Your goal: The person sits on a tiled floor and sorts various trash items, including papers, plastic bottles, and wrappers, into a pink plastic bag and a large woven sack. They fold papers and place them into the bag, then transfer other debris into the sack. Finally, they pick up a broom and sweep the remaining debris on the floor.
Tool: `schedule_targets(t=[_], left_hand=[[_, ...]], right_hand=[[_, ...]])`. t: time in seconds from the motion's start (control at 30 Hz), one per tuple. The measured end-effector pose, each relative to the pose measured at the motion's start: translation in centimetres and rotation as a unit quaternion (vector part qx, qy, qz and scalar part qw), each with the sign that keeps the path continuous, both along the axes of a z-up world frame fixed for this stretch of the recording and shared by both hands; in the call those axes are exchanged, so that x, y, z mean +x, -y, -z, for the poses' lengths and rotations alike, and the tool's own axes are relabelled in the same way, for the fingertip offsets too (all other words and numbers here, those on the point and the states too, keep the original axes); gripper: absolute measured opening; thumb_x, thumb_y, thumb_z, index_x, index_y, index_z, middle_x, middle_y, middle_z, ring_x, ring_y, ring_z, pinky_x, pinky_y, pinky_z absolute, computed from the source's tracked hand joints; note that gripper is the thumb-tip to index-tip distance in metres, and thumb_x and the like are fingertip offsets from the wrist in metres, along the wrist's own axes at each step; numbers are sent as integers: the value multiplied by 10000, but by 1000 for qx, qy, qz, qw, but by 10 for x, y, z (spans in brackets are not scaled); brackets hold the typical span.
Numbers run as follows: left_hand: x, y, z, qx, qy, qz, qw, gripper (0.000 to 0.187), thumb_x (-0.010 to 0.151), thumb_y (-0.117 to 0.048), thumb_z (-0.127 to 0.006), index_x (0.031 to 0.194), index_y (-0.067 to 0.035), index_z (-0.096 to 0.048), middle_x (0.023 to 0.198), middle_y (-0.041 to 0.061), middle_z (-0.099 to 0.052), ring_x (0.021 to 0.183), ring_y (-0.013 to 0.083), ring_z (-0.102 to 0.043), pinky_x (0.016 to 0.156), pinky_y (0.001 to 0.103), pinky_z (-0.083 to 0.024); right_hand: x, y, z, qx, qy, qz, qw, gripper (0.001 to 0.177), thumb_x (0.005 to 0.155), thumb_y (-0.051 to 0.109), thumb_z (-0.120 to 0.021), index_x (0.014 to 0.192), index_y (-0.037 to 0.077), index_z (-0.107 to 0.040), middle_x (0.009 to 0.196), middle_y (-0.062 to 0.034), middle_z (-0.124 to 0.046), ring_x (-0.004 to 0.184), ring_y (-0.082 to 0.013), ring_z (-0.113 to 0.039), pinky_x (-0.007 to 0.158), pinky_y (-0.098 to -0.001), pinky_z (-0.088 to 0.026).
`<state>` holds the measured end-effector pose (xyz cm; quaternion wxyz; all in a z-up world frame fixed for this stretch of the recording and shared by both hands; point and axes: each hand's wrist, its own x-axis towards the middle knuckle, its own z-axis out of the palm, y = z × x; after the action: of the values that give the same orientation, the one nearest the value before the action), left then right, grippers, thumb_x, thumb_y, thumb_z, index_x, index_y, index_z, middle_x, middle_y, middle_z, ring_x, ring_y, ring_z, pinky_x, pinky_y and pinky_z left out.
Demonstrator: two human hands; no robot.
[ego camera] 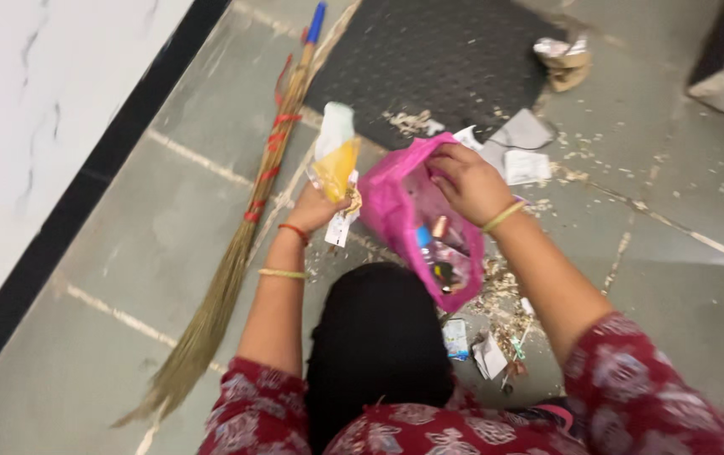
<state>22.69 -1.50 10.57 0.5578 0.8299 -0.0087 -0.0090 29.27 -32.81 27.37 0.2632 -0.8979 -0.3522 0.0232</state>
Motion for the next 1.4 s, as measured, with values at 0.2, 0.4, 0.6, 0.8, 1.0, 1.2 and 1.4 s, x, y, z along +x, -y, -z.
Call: schedule_targets(t=[0.2, 0.4, 0.6, 0.8, 1.0, 1.2, 1.4], left_hand=[[22, 101, -123, -177, -81, 125, 973, 335, 859, -103, -764, 1172, 4, -709, 1020, 81, -743, 894, 153, -697, 774, 326, -583], [5, 189, -112, -92, -26, 106, 990, 489, 771, -137, -783, 1222, -11, -642, 1070, 65, -736, 987, 172, -708, 847, 347, -581], [22, 214, 6, -13, -253, 125, 959, 405, 808, -195, -747, 1166, -5, -735, 1005, 160, -763, 919, 276, -741, 798, 404, -575], [87, 216, 38, 114, -98, 5, 989, 601, 824, -249, -764, 1366, -54, -592, 1368, 182, -639, 1222, 297, -618, 992, 417, -492], [51, 211, -67, 356, -19, -27, 934, 1120, 564, -328, -959, 1447, 66, -394, 1456, 323, -455, 1292, 452, -495, 995, 466, -444], [24, 209, -163, 393, -57, 13, 918, 395, 988, -266, -653, 1336, -81, -626, 1376, 186, -643, 1249, 373, -643, 1045, 467, -529], [29, 209, -189, 304, 453, -116, 830, 631, 607, -318, -705, 1136, 18, -635, 1030, 245, -696, 896, 444, -680, 764, 512, -546]], right_hand=[[0, 32, 29, -23, 176, 61, 982, 413, 808, 52, -657, 1220, 70, -689, 1373, -179, -587, 1239, -373, -607, 930, -428, -552], [20, 57, 39, 110, 59, 130, 984, 453, 780, 88, -731, 1232, 90, -696, 1399, -198, -594, 1173, -407, -632, 992, -435, -523], [21, 60, 40, 169, 20, 170, 971, 554, 750, 22, -714, 1294, 121, -693, 1425, -180, -614, 1278, -372, -617, 1083, -399, -496], [-11, 23, 6, 112, 21, 98, 989, 674, 656, -4, -732, 1310, 150, -672, 1489, -151, -529, 1257, -364, -606, 1042, -403, -501], [-6, 59, -5, 25, 42, 88, 995, 534, 772, 2, -683, 1281, 164, -688, 1504, -105, -535, 1151, -354, -664, 976, -405, -538], [1, 85, -6, 60, 88, 89, 990, 397, 739, -26, -680, 1109, 104, -740, 1358, -109, -629, 1120, -344, -677, 946, -397, -556], [-5, 81, -6, 107, 84, 59, 989, 344, 785, -57, -667, 1092, 80, -738, 1285, -93, -670, 1150, -322, -682, 979, -383, -560]])
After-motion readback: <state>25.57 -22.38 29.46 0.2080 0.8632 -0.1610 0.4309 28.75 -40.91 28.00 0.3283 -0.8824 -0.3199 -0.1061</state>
